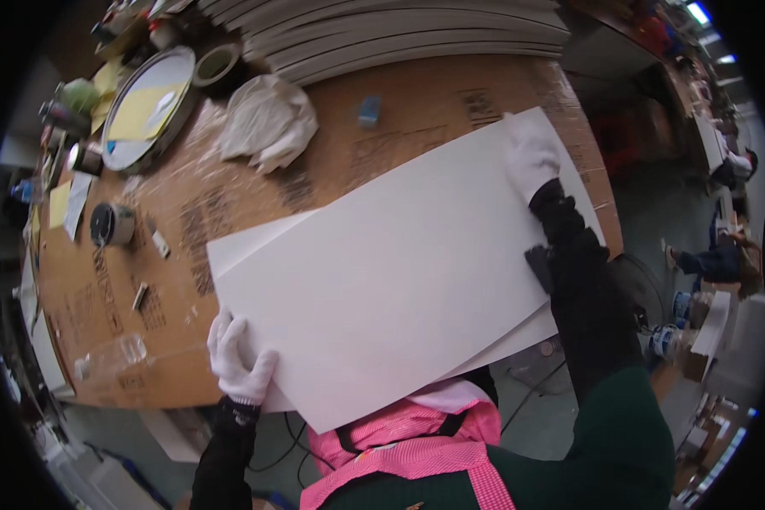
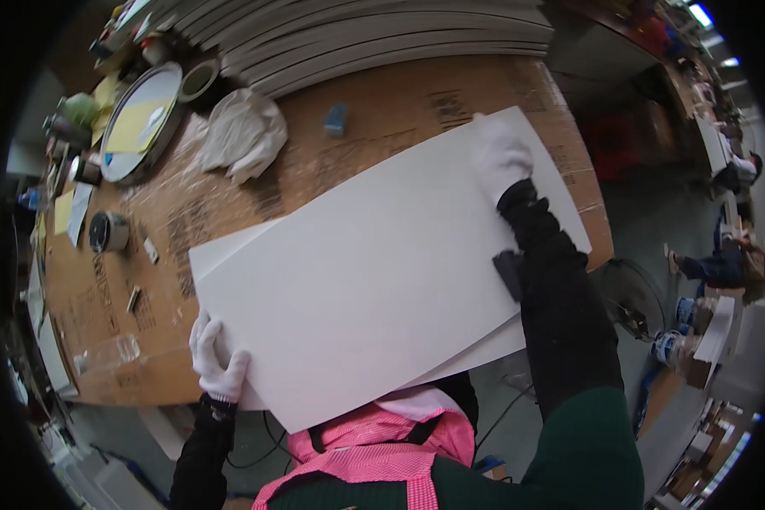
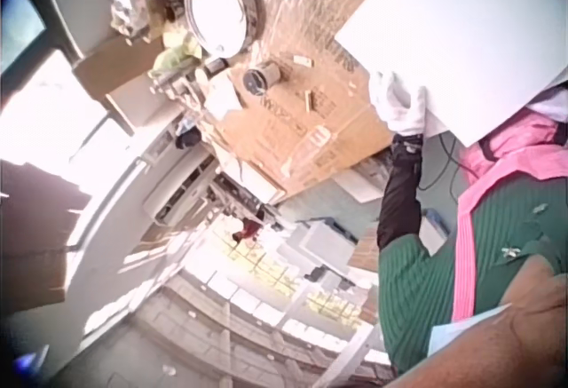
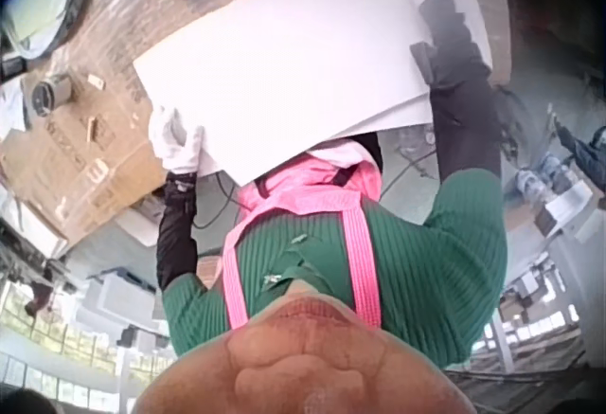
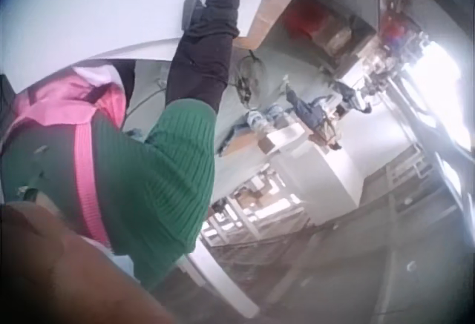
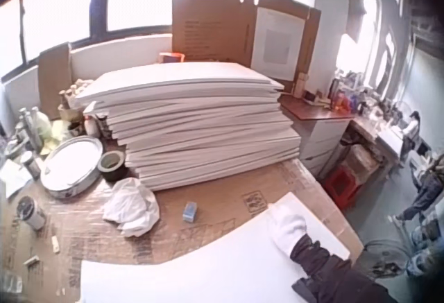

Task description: Polishing and cleaning white furniture panels using a polishing block and cloth.

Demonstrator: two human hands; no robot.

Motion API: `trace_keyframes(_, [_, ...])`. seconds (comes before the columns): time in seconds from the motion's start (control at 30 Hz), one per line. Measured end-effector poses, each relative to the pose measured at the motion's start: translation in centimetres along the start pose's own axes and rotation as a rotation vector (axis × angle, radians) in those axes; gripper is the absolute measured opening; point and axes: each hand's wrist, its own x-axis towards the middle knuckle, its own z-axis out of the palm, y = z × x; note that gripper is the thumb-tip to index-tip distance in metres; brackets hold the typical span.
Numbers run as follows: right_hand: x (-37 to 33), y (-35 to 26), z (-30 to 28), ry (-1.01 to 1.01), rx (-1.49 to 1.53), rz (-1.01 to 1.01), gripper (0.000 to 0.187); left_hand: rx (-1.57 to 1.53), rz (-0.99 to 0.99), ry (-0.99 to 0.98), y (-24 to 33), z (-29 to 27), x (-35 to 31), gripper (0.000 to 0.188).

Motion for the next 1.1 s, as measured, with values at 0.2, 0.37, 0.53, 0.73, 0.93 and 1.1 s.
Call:
trace_keyframes(0.2, [1.1,-4.4,-23.3,0.366,-0.064,-0.212,0.019,-0.023,-0.007,0.018,0.2,-0.3,0.0,0.064])
trace_keyframes(0.37, [3.0,0.4,-25.9,-0.029,0.621,0.092,0.025,0.015,-0.072,0.0,-0.7,-1.5,-1.5,0.061])
trace_keyframes(0.53, [4.1,3.5,-19.8,-0.185,1.723,0.548,0.032,0.012,-0.06,-0.014,0.0,-1.1,-0.7,0.061])
trace_keyframes(0.73, [4.5,3.7,-19.5,-0.187,1.757,0.595,0.031,0.005,-0.058,-0.002,0.0,-1.2,-0.7,0.061])
trace_keyframes(0.93, [4.7,3.9,-20.0,-0.281,1.781,0.655,0.028,0.016,-0.056,0.015,0.1,-1.2,-0.6,0.063])
trace_keyframes(1.1, [4.6,3.6,-20.0,-0.268,1.747,0.621,0.026,-0.01,-0.038,0.035,0.1,-1.1,-0.5,0.062])
